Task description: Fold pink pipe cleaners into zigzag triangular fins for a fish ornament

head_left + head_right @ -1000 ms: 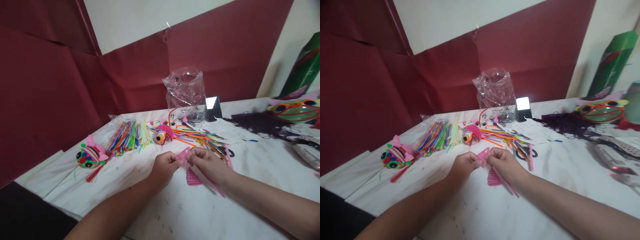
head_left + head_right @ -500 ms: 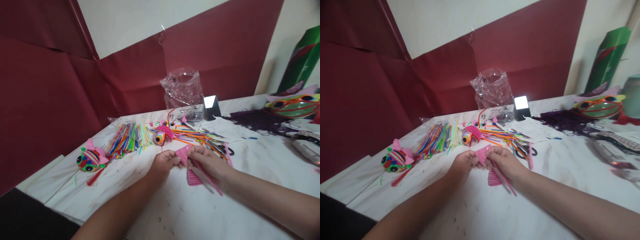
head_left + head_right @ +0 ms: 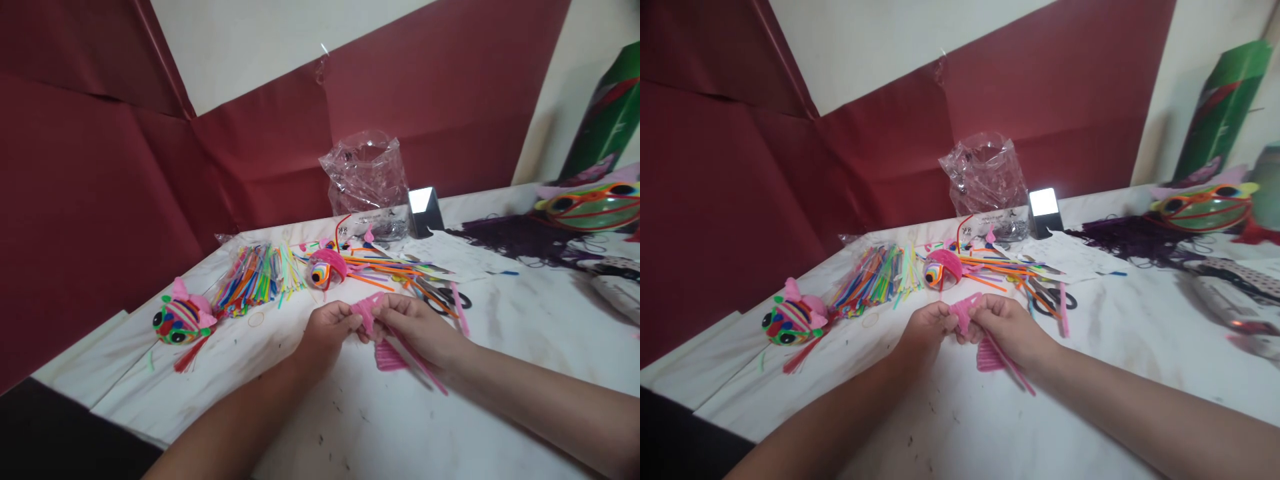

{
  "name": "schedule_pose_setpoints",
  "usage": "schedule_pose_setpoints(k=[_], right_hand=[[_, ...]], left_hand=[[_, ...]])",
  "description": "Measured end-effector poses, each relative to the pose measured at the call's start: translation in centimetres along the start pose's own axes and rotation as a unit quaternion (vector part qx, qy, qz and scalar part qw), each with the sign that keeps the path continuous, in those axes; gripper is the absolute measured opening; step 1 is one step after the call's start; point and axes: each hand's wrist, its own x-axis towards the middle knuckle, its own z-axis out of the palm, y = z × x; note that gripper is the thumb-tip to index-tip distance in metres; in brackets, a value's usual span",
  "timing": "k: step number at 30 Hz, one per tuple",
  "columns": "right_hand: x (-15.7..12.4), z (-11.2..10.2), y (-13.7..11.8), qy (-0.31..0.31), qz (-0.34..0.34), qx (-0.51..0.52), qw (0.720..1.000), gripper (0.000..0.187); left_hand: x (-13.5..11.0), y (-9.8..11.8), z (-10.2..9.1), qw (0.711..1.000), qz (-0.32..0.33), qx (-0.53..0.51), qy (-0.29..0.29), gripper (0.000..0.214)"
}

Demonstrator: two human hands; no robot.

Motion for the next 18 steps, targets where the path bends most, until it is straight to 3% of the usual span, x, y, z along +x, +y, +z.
schedule_pose_setpoints(k=[4,10,18], right_hand=[[0.1,-0.1,-0.1,0.02,0.003,0.004,1.0,0.021],[0.0,0.3,-0.5,0.049,0.033,-0.034,0.998,0.028],[-0.3,0.4,0.7,0.036,0.034,-0.106,0.993,0.024]], left_hand=[[0.2,-0.2,-0.3,1.0,0.005,-0.014,-0.002,0.028],[0.6,0.3,-0.9,0.998,0.013,-0.009,0.063,0.034],[0.1,0.9,-0.3,0.995,-0.045,0.079,0.028,0.019]])
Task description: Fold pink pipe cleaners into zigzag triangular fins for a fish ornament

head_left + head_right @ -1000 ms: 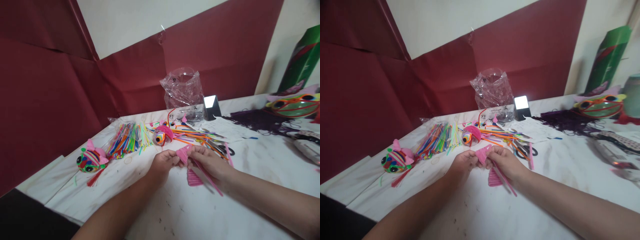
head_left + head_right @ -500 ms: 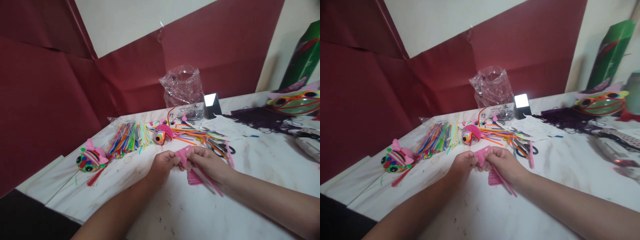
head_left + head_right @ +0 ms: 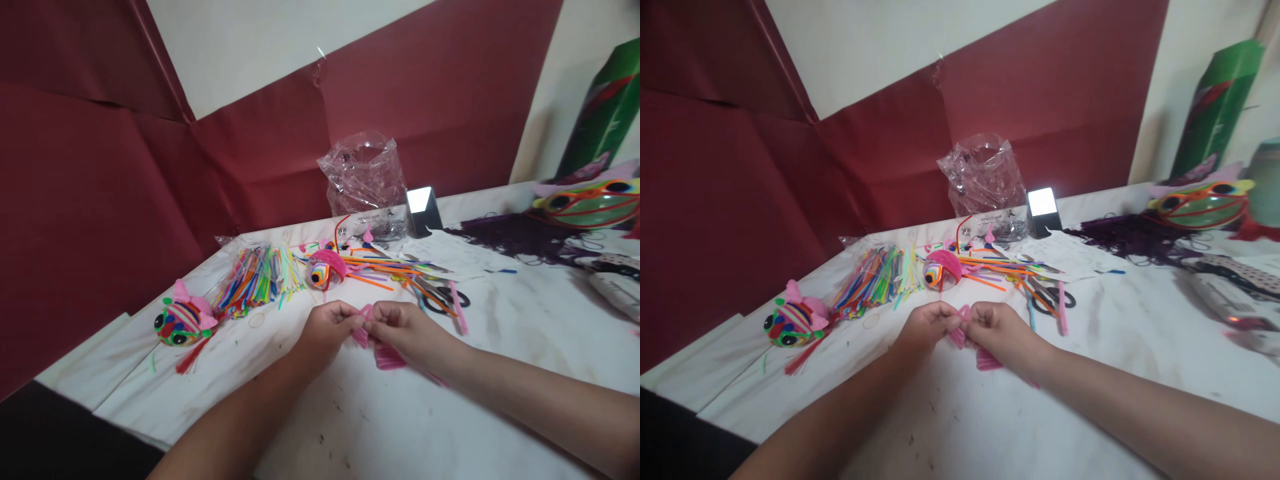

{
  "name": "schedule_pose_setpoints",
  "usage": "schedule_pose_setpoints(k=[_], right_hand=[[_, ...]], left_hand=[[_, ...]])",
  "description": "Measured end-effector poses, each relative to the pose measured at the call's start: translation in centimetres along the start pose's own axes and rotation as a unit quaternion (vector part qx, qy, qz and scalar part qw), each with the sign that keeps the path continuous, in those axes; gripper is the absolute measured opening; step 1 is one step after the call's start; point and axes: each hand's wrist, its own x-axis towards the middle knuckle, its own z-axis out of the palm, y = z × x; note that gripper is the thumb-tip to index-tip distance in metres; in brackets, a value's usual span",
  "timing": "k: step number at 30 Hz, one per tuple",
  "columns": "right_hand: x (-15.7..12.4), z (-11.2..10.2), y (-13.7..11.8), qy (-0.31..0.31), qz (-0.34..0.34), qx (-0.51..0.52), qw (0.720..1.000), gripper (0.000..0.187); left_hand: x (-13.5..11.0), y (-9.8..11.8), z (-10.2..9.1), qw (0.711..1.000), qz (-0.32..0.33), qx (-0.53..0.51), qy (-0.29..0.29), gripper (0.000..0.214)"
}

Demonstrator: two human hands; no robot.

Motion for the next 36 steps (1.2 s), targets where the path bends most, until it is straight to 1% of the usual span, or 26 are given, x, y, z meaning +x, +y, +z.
schedule_pose_setpoints(k=[3,6,9,11,13,16,19,22,24,25,27,29,30,33,36], right_hand=[[0.1,0.0,0.2,0.002,-0.017,-0.037,0.999,0.023],[0.1,0.0,0.0,0.004,-0.023,-0.026,0.999,0.026],[0.0,-0.1,-0.8,0.015,-0.051,-0.028,0.998,0.025],[-0.1,-0.3,-1.4,0.033,-0.061,-0.059,0.996,0.025],[0.0,-0.5,-1.7,0.042,-0.056,-0.09,0.993,0.027],[0.1,-0.6,-1.5,0.03,-0.051,-0.105,0.993,0.031],[0.0,-0.2,-0.9,0.032,-0.048,-0.088,0.994,0.035],[-0.4,0.3,-0.7,0.058,-0.034,-0.059,0.996,0.037],[-0.7,0.5,-1.0,0.071,-0.024,-0.048,0.996,0.038],[-0.9,0.5,-1.2,0.073,-0.021,-0.048,0.996,0.038],[-1.0,0.5,-1.6,0.065,-0.028,-0.048,0.996,0.038],[-0.9,0.3,-2.1,0.039,-0.034,-0.042,0.998,0.037],[-0.8,0.3,-2.2,0.021,-0.031,-0.038,0.999,0.036],[-0.4,0.1,-2.0,-0.005,-0.017,-0.025,1.0,0.031],[0.0,-0.1,-1.4,-0.002,-0.023,-0.027,0.999,0.027]], left_hand=[[0.1,-0.1,0.0,1.0,-0.002,0.014,-0.006,0.019],[0.2,-0.3,-0.2,1.0,0.008,0.006,0.003,0.017],[0.2,-0.1,-0.2,1.0,0.022,-0.007,0.013,0.016],[0.1,0.1,-0.1,1.0,0.02,0.008,0.02,0.015],[-0.2,0.4,0.2,0.999,0.016,0.034,0.019,0.014],[-0.5,0.6,0.5,0.997,0.026,0.077,0.01,0.012],[-0.9,0.7,0.6,0.988,0.071,0.14,0.016,0.011],[-1.4,1.0,0.8,0.964,0.139,0.225,0.039,0.015],[-1.6,1.1,0.9,0.955,0.155,0.245,0.054,0.017],[-1.6,1.1,0.9,0.959,0.146,0.235,0.055,0.016],[-1.5,0.9,0.8,0.978,0.103,0.178,0.046,0.013],[-1.1,0.7,0.5,0.994,0.057,0.087,0.036,0.012],[-0.9,0.6,0.3,0.998,0.043,0.041,0.036,0.013],[-0.3,0.4,0.0,0.998,0.032,-0.035,0.045,0.015],[-0.1,0.2,-0.1,0.998,0.021,-0.052,0.025,0.016]])
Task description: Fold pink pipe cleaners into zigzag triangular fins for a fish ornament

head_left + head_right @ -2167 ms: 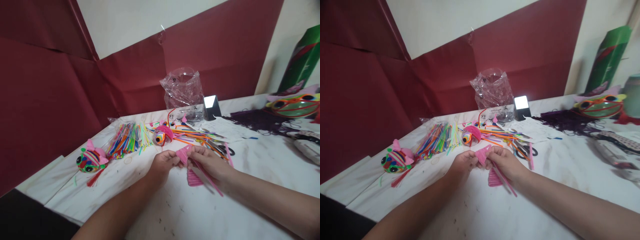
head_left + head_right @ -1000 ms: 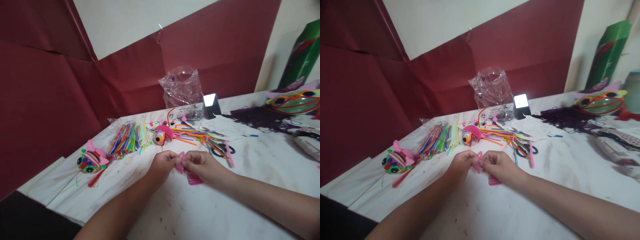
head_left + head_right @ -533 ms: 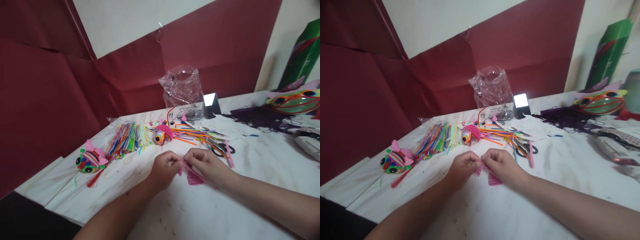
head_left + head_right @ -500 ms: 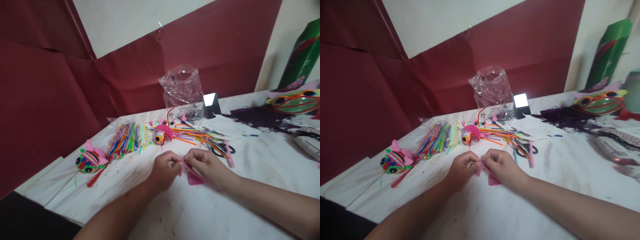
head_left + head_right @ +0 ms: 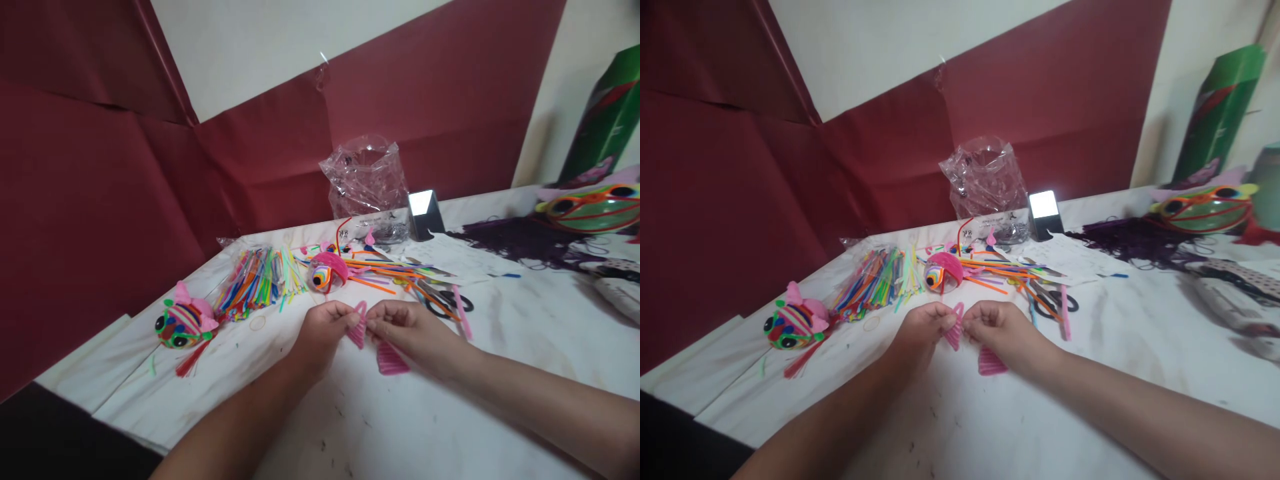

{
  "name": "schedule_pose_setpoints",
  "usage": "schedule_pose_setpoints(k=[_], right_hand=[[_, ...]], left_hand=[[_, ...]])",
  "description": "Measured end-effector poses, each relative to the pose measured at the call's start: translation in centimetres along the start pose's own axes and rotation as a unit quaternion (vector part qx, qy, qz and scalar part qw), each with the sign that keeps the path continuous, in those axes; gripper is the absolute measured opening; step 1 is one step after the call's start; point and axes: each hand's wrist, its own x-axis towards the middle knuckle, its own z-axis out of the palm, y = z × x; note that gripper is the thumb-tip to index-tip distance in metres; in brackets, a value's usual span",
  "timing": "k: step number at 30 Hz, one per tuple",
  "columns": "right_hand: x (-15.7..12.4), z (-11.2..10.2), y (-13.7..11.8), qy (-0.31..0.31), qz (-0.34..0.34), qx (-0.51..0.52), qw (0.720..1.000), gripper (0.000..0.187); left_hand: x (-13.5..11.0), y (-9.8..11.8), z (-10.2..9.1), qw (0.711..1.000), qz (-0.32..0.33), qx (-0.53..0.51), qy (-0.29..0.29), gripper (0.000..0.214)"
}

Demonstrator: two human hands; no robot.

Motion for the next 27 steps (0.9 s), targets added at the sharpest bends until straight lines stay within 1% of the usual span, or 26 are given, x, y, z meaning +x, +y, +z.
schedule_pose_setpoints(k=[2,7,11,13,17,20,22,24,26,27], right_hand=[[0.2,-0.1,0.5,0.002,-0.003,-0.014,1.0,0.024],[0.1,-0.1,0.9,0.009,-0.013,-0.051,0.999,0.024],[0.1,-0.4,0.3,-0.007,-0.026,-0.105,0.994,0.024],[0.1,-0.7,-0.1,-0.013,-0.044,-0.157,0.987,0.022],[0.0,-1.0,-0.7,-0.018,-0.078,-0.259,0.962,0.02],[-0.2,-1.0,-0.8,-0.02,-0.103,-0.306,0.946,0.019],[-0.4,-1.0,-0.8,-0.014,-0.149,-0.328,0.933,0.018],[-0.5,-1.1,-0.9,0.026,-0.233,-0.35,0.907,0.013],[-0.5,-1.1,-1.1,0.088,-0.305,-0.369,0.873,0.009],[-0.6,-1.0,-1.1,0.11,-0.315,-0.375,0.865,0.009]], left_hand=[[0.0,-0.2,0.0,1.0,-0.01,-0.004,-0.012,0.016],[0.0,-0.4,0.0,0.999,-0.02,0.016,-0.02,0.016],[0.3,-0.4,-0.2,0.999,-0.023,-0.02,-0.031,0.021],[0.5,-0.3,-0.2,0.998,-0.025,-0.042,-0.03,0.022],[0.6,-0.3,-0.3,0.997,-0.033,-0.058,-0.041,0.024],[0.4,-0.2,-0.3,0.994,-0.036,-0.065,-0.077,0.024],[0.2,0.0,-0.2,0.991,-0.043,-0.069,-0.106,0.024],[0.1,0.2,-0.1,0.991,-0.038,-0.066,-0.106,0.024],[0.0,0.3,0.0,0.997,-0.001,-0.054,-0.056,0.023],[0.0,0.2,0.0,0.999,0.024,-0.043,-0.02,0.022]])
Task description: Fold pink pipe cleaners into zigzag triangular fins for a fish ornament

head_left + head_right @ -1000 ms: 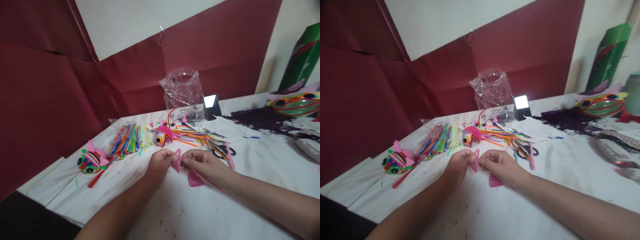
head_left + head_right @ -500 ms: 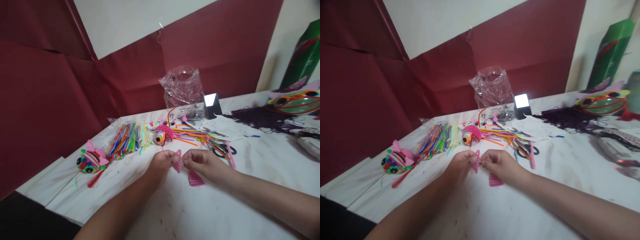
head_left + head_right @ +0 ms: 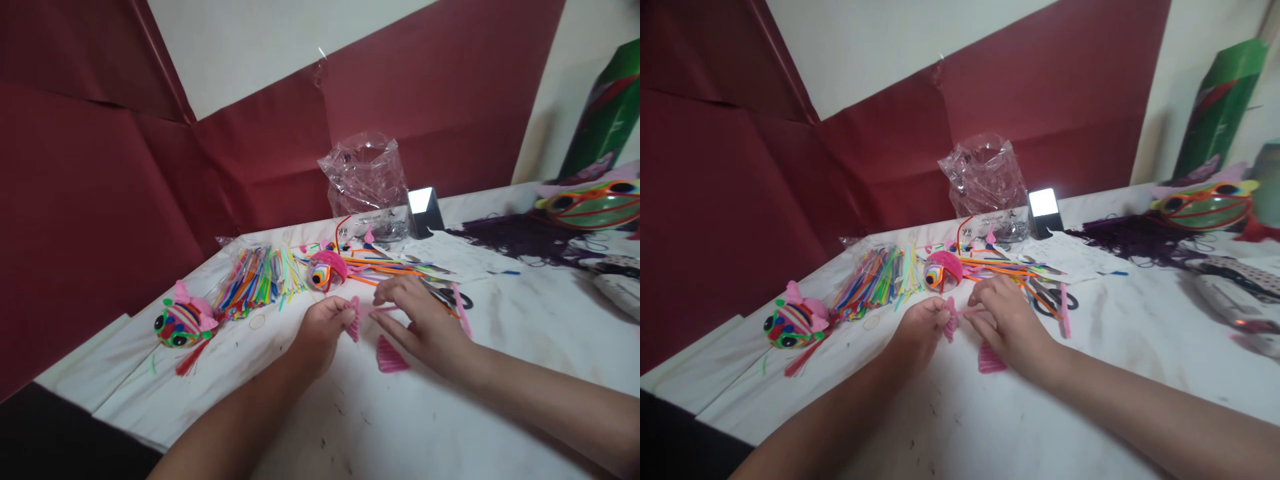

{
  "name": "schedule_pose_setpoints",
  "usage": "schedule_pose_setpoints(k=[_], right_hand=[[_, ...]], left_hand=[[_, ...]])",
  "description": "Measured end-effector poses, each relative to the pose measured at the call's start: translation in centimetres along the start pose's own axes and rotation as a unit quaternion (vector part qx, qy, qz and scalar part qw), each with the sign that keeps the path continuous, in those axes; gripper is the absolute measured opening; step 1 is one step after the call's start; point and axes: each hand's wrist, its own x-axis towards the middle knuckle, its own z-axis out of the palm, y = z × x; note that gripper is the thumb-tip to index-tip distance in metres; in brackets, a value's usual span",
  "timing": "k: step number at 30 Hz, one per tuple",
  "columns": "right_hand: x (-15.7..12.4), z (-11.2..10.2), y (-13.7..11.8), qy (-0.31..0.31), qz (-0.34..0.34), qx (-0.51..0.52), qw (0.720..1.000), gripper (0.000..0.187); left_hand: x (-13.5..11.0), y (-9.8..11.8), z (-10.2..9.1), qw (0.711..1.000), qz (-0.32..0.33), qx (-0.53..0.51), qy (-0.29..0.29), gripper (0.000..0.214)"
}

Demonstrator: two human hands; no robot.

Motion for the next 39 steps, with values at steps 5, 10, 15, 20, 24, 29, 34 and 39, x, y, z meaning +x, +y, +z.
schedule_pose_setpoints(k=[5,10,15,20,24,29,34,39], right_hand=[[-0.5,0.6,-0.8,-0.084,0.139,0.054,0.985,0.02],[-1.0,1.0,-1.4,-0.102,0.151,0.064,0.981,0.024],[-1.4,1.2,-1.7,-0.08,0.127,0.061,0.987,0.024],[-1.7,1.3,-1.8,-0.077,0.138,0.088,0.983,0.024],[-1.5,1.2,-1.6,-0.103,0.178,0.139,0.969,0.027],[-1.3,1.3,-1.1,-0.136,0.199,0.225,0.944,0.026],[-1.4,1.7,-0.7,-0.136,0.235,0.268,0.924,0.03],[-1.5,1.9,-0.7,-0.107,0.254,0.276,0.921,0.031]], left_hand=[[-0.5,0.0,0.3,0.988,0.069,0.116,0.069,0.014],[-1.3,0.5,0.5,0.961,0.11,0.254,0.015,0.013],[-1.5,0.7,0.4,0.95,0.131,0.283,-0.009,0.015],[-1.0,0.3,0.4,0.987,0.072,0.143,0.004,0.02],[-0.6,0.3,0.3,0.998,0.017,0.067,-0.012,0.034],[-0.6,0.4,0.3,0.999,0.006,0.052,-0.003,0.02],[-0.7,0.3,0.6,1.0,-0.005,0.022,0.003,0.016],[-0.8,0.2,0.7,0.998,0.013,0.061,0.018,0.013]])
